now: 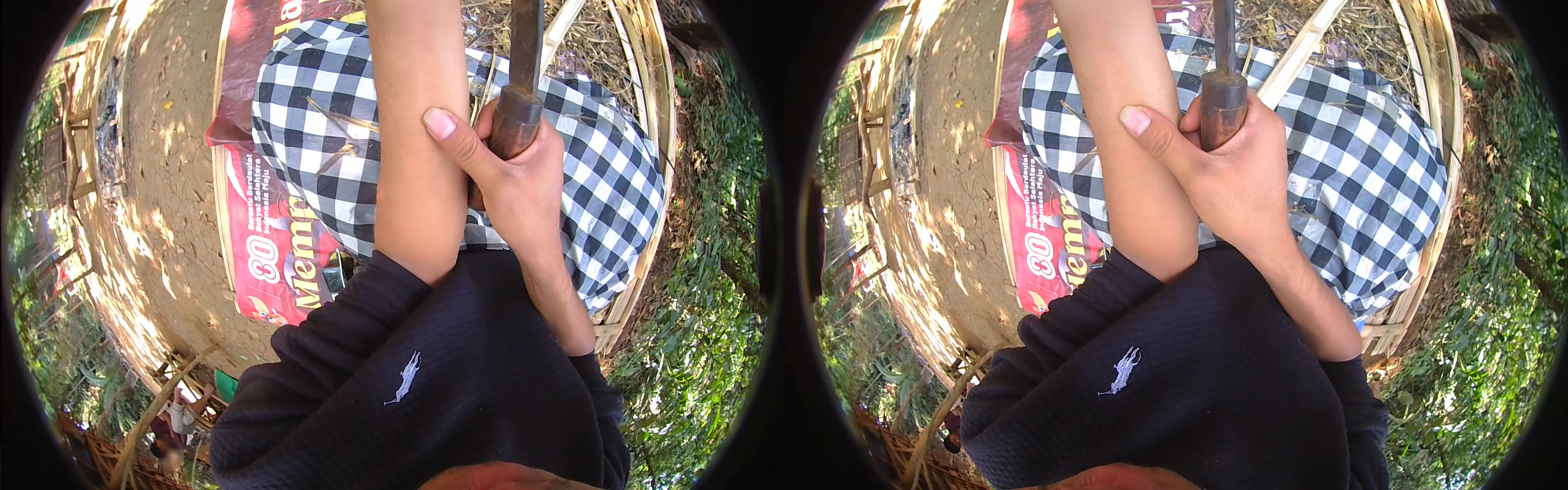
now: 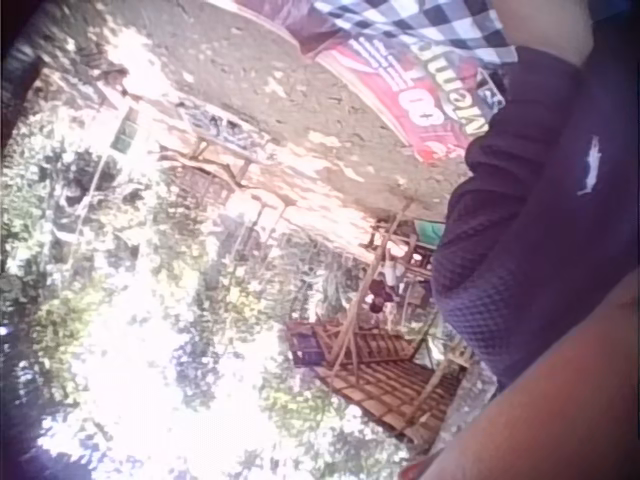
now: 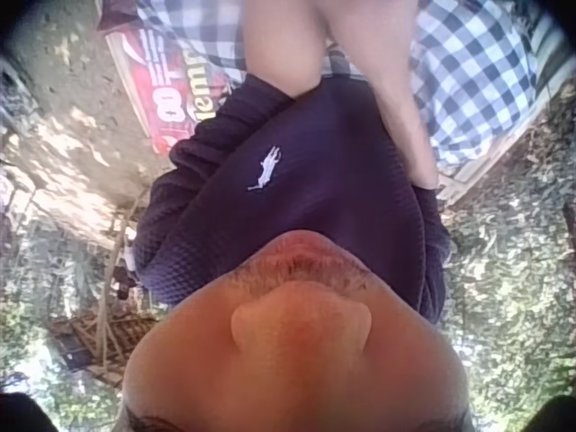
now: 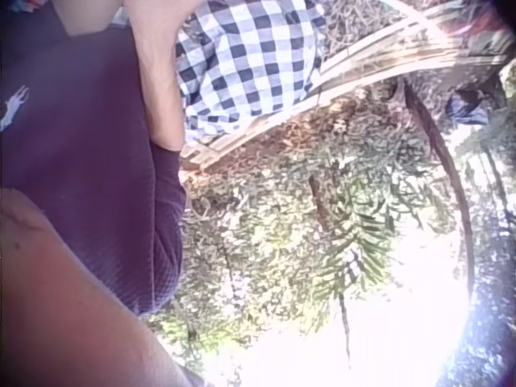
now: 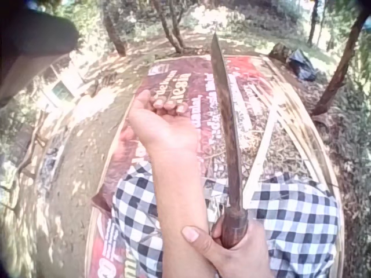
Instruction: The person strips bark and outer layers from pieces of wood using a machete and a curved blade while sitting outdoors.
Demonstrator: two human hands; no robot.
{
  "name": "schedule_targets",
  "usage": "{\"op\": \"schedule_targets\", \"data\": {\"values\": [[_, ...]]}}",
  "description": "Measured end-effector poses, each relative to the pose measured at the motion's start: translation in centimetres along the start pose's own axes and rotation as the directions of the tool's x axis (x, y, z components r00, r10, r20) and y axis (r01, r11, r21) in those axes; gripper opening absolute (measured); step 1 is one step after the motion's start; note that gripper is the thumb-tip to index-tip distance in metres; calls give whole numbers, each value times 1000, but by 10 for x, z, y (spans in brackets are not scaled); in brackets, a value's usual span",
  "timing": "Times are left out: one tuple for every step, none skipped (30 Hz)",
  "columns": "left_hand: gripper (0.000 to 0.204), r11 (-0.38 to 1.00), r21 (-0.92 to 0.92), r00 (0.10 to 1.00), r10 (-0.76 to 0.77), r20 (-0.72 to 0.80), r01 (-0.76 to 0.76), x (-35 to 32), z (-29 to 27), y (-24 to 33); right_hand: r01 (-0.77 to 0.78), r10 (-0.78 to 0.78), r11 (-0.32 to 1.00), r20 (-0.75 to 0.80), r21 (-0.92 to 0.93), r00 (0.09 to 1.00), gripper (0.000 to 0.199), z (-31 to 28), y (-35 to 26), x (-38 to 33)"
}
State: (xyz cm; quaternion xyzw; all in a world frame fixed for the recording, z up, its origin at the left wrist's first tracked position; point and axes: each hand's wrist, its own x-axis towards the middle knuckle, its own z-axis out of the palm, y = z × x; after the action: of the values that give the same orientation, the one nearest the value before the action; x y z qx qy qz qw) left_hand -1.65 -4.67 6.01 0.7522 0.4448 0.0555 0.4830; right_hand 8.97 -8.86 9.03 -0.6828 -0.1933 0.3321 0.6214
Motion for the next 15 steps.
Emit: {"op": "schedule_targets", "data": {"values": [[34,1000,-3,1000,-3,1,3,1,0,0,-21,21,1000,5,10,1000,43,-1,2,-1],[33,1000,-13,1000,4,-9,-4,1,0,0,-42,42,999,9,20,999,46,-2,3,-3],[32,999,-31,1000,13,-28,-14,1,2,1,-64,63,998,14,29,998,48,-3,4,-4],[31,998,-48,998,29,-49,-31,1,3,2,-64,63,997,21,38,998,47,-3,4,-5],[30,997,-67,997,35,-66,-39,0,4,2,-64,63,997,27,46,998,47,-4,4,-6],[28,995,-87,996,38,-80,-45,1,5,3,-64,62,996,34,55,997,46,-4,4,-7],[27,992,-113,995,39,-89,-49,1,5,4,-64,62,996,36,63,997,45,-4,4,-8],[26,989,-141,995,35,-98,-48,1,5,4,-65,62,995,38,72,997,44,-4,5,-8],[25,982,-181,994,29,-107,-48,2,4,5,-65,62,995,41,80,997,43,-4,5,-9],[24,970,-240,993,20,-117,-47,3,2,7,-65,62,996,49,63,997,42,-5,6,-9],[24,946,-320,992,6,-128,-47,7,1,7,-65,62,997,57,46,996,41,-7,6,-10],[23,913,-406,991,-9,-131,-45,11,-2,9,-64,62,998,65,29,996,39,-7,7,-10],[22,862,-505,991,-29,-133,-43,18,-5,11,-63,59,997,69,46,996,39,-7,7,-11],[22,791,-610,990,-41,-136,-51,27,-9,15,-61,56,996,71,63,996,38,-7,8,-12],[21,705,-706,989,-46,-139,-66,37,-13,19,-59,53,995,72,79,996,38,-7,10,-13]]}}
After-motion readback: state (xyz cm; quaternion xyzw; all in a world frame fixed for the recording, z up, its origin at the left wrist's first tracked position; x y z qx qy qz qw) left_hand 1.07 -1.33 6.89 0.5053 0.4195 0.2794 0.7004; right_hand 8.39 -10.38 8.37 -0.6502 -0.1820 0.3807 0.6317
